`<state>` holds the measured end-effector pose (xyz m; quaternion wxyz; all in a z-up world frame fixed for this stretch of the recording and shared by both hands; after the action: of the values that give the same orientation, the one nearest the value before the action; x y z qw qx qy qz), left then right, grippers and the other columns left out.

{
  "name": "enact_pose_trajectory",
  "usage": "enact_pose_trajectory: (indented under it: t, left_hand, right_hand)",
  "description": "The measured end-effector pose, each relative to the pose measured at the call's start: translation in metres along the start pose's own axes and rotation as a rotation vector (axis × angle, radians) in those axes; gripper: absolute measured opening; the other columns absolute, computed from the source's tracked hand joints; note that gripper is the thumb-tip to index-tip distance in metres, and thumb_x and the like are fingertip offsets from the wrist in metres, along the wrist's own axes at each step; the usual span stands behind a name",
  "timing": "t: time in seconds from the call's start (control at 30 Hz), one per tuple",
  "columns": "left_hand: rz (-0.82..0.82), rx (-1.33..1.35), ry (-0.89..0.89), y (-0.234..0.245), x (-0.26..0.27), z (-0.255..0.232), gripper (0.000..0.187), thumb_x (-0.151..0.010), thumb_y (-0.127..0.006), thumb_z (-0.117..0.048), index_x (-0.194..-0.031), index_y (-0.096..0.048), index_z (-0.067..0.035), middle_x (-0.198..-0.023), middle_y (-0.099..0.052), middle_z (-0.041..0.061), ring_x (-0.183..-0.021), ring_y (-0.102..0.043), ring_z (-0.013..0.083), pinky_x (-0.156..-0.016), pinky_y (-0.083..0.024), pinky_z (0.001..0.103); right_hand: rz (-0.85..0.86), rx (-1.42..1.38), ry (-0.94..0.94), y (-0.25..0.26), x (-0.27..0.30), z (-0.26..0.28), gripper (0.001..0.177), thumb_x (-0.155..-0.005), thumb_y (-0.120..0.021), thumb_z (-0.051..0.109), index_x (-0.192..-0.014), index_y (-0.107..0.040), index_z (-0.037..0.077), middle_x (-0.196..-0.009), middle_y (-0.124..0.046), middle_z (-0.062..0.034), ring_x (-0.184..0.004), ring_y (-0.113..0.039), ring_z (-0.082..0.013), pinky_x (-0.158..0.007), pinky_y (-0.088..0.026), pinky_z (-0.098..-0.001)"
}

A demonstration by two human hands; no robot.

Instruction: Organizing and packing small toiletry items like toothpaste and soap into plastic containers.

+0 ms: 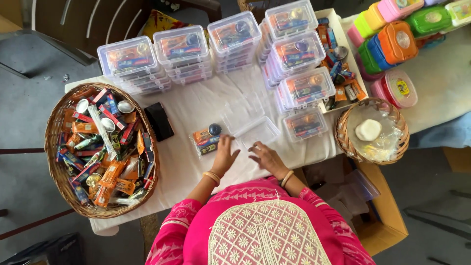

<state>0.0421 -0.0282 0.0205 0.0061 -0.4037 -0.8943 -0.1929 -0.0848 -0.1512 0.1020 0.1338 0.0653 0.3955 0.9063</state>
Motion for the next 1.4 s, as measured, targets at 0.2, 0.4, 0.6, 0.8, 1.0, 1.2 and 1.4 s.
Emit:
enact_pose_trajectory:
  t: [0.2,0.4,0.6,0.8,1.0,1.2,1.4]
  left_hand:
    - [0.256,-0.505,-0.308,-0.026,0.004,-0.005,0.041,-0.086,-0.073,-0.013,-0.126,-0.062,-0.010,-0.144,-0.049,0.019,-0.139,-0.041,0.0424,-0.106,-0.048,0.050]
    - [0.348,-0.723,-0.389,-0.044,-0.008,0.019,0.025,-0.091,-0.071,-0.017,-0.114,-0.070,-0.008,-0.133,-0.056,0.016,-0.133,-0.046,0.0420,-0.102,-0.052,0.045]
    - [0.319,-0.742,-0.337,-0.035,-0.030,0.012,0.037,-0.084,-0.076,-0.024,-0.115,-0.069,-0.007,-0.120,-0.059,0.014,-0.121,-0.052,0.0397,-0.096,-0.055,0.044]
    - [0.258,-0.611,-0.404,-0.030,-0.028,0.011,0.032,-0.081,-0.078,-0.023,-0.104,-0.068,-0.004,-0.117,-0.059,0.014,-0.118,-0.054,0.0384,-0.091,-0.055,0.044]
    - [0.277,-0.611,-0.388,-0.028,-0.037,0.009,0.027,-0.081,-0.079,-0.023,-0.098,-0.069,-0.005,-0.110,-0.061,0.012,-0.112,-0.056,0.0357,-0.093,-0.053,0.043]
    - [0.287,-0.587,-0.381,-0.024,-0.037,0.004,0.029,-0.080,-0.079,-0.019,-0.104,-0.071,-0.006,-0.108,-0.061,0.011,-0.108,-0.056,0.0349,-0.092,-0.053,0.043]
    - [0.270,-0.620,-0.390,-0.026,-0.035,0.008,0.027,-0.081,-0.080,-0.020,-0.099,-0.070,-0.004,-0.110,-0.061,0.012,-0.111,-0.056,0.0343,-0.095,-0.052,0.042]
  right_hand:
    - [-0.095,-0.400,-0.364,-0.024,-0.009,-0.085,0.024,-0.099,-0.065,0.028,-0.114,-0.063,0.009,-0.108,-0.067,-0.0037,-0.079,-0.071,-0.0174,-0.067,-0.061,-0.0339]
    - [-0.333,-0.242,-0.365,-0.025,-0.039,-0.116,0.008,-0.102,-0.059,0.013,-0.104,-0.058,0.005,-0.113,-0.057,-0.0123,-0.098,-0.060,-0.0232,-0.080,-0.060,-0.0342]
    - [-0.105,0.034,0.284,-0.070,-0.037,-0.056,0.044,-0.085,-0.061,0.005,-0.129,-0.054,0.000,-0.136,-0.051,-0.0203,-0.123,-0.053,-0.0391,-0.102,-0.046,-0.0422]
    - [0.007,0.259,-0.132,-0.030,-0.058,-0.103,0.046,-0.097,-0.058,0.004,-0.142,-0.053,0.007,-0.138,-0.057,-0.0115,-0.120,-0.054,-0.0333,-0.107,-0.045,-0.0464]
    - [-0.133,0.204,0.014,-0.066,-0.058,-0.105,0.048,-0.091,-0.054,0.002,-0.140,-0.052,0.000,-0.147,-0.050,-0.0217,-0.136,-0.050,-0.0411,-0.114,-0.043,-0.0465]
    - [0.028,-0.029,0.257,-0.073,-0.054,-0.087,0.036,-0.100,-0.058,0.007,-0.135,-0.055,0.000,-0.138,-0.057,-0.0209,-0.134,-0.052,-0.0386,-0.114,-0.039,-0.0493]
    - [-0.145,-0.022,-0.026,-0.048,-0.060,-0.117,0.025,-0.096,-0.057,0.002,-0.121,-0.060,0.001,-0.120,-0.061,-0.0188,-0.111,-0.060,-0.0341,-0.097,-0.053,-0.0433]
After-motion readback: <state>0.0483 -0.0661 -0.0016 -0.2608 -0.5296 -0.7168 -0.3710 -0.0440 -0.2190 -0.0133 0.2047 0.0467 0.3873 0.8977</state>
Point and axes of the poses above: each hand's wrist, its own x-axis away from the middle knuckle, its own y-axis out of the back of the hand, z = x × y, the point moved 7 cm from there along -x, towards the middle knuckle
